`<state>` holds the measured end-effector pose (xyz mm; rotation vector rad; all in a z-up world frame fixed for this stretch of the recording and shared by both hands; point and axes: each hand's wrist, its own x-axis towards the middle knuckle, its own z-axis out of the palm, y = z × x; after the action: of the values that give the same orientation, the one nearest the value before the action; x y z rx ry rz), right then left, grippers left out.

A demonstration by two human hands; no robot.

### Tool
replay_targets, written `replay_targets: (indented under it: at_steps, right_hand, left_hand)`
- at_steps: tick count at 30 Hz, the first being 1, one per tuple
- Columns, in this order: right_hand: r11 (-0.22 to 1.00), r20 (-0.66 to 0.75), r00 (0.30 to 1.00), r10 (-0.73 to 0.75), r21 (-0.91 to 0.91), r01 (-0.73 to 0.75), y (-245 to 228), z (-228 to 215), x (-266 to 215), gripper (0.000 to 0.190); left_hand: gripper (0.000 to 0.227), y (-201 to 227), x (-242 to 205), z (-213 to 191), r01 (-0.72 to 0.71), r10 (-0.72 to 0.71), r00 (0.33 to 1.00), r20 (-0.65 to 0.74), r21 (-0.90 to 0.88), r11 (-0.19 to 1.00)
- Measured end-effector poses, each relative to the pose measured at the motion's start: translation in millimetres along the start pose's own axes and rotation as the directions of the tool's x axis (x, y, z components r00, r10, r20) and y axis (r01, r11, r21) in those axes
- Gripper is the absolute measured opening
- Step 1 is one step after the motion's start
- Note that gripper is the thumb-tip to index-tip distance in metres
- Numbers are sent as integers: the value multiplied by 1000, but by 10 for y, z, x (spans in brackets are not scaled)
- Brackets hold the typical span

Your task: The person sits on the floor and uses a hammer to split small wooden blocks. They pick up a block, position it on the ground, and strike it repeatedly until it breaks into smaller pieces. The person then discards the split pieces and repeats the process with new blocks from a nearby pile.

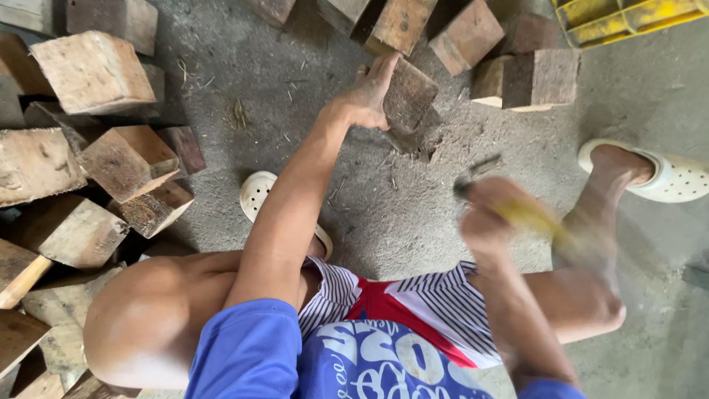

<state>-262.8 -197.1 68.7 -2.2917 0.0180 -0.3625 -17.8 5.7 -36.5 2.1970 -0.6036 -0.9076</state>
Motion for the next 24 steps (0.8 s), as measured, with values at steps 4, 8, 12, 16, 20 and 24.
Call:
replay_targets:
  at_steps: [4,8,12,16,20,24]
  right_hand:
    - [980,189,972,137,-166,-106,251,459,-61,17]
    - [984,147,974,175,-48,-169,-16,361,-126,13]
    - [924,-63,998,-14,380,37,-337,-127,137,21]
    - [904,-449,875,-182,273,328,-386,-600,29,20]
    - [994,105,989,104,-23,-102,251,270,-134,15]
    - [983,177,970,167,-103,-150,375,629,-101,19]
  left_hand:
    - [143,227,-188,-134,75,-75,997,16,-51,996]
    - [144,261,-242,-164,43,-43,999,-6,5,999]
    - [143,97,-112,-71,-58,60,997,-42,48,997]
    - [145,53,-40,-38,-86,88,995,-39,51,995]
    - [143,123,-103,-114,-33,35,999,-39,55,998]
    - [145,236,-149,-179,-94,96,995,-35,74,993]
